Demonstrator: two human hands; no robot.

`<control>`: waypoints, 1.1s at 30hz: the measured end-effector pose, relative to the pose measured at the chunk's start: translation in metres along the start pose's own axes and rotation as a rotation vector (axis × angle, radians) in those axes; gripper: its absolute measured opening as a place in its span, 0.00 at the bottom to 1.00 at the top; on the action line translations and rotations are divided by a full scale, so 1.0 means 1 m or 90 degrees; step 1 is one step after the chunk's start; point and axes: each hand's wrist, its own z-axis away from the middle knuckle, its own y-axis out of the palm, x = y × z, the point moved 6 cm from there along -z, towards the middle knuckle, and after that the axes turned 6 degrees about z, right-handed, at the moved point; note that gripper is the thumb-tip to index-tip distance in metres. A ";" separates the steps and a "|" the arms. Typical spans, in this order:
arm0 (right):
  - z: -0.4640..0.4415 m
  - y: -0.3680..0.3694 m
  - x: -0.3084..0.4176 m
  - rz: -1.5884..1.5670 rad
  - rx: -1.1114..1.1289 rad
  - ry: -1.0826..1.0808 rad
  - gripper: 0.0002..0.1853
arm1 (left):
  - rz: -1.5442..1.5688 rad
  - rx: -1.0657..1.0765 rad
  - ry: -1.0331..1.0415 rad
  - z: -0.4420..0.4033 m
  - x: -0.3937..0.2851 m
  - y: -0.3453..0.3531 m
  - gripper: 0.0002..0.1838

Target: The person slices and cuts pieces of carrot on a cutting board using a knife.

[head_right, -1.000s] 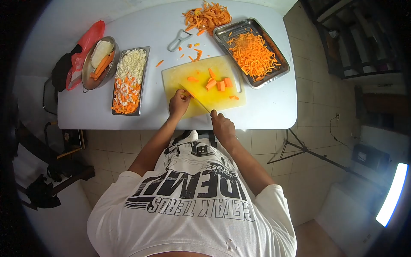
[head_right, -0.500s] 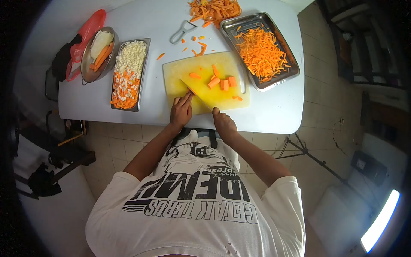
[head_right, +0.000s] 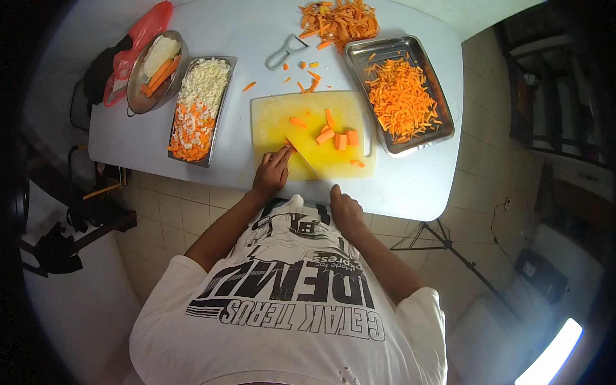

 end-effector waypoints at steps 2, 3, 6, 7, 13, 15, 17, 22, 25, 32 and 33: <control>0.005 -0.005 0.001 0.037 0.022 0.038 0.08 | -0.019 -0.015 0.013 0.002 -0.002 -0.001 0.26; 0.008 -0.017 0.007 0.033 0.050 0.054 0.08 | -0.026 -0.016 0.013 0.004 -0.002 -0.001 0.26; 0.008 -0.005 0.002 0.060 0.023 0.053 0.08 | -0.045 -0.022 0.011 0.002 -0.004 -0.002 0.26; 0.006 -0.004 0.002 0.058 0.026 0.050 0.07 | -0.048 -0.024 0.005 0.001 -0.005 -0.003 0.26; -0.025 0.015 0.009 0.078 0.052 0.042 0.08 | -0.010 0.015 -0.036 -0.007 -0.003 -0.004 0.28; -0.037 0.009 0.021 0.084 0.031 0.007 0.08 | -0.010 0.030 -0.035 -0.006 -0.003 -0.005 0.28; -0.060 0.002 0.030 0.090 -0.048 -0.060 0.09 | -0.031 0.036 -0.027 -0.006 -0.002 -0.004 0.28; -0.046 0.013 0.022 0.024 -0.120 -0.115 0.10 | -0.041 0.033 -0.025 -0.003 -0.003 -0.001 0.28; -0.011 0.019 -0.012 0.027 0.001 -0.006 0.08 | -0.034 0.019 -0.030 -0.003 -0.002 -0.003 0.28; -0.031 0.008 -0.001 -0.008 -0.065 -0.003 0.10 | -0.037 -0.024 -0.020 0.000 -0.004 -0.002 0.28; -0.033 0.007 0.003 -0.003 -0.022 0.023 0.11 | -0.033 -0.031 -0.018 0.001 -0.003 -0.001 0.28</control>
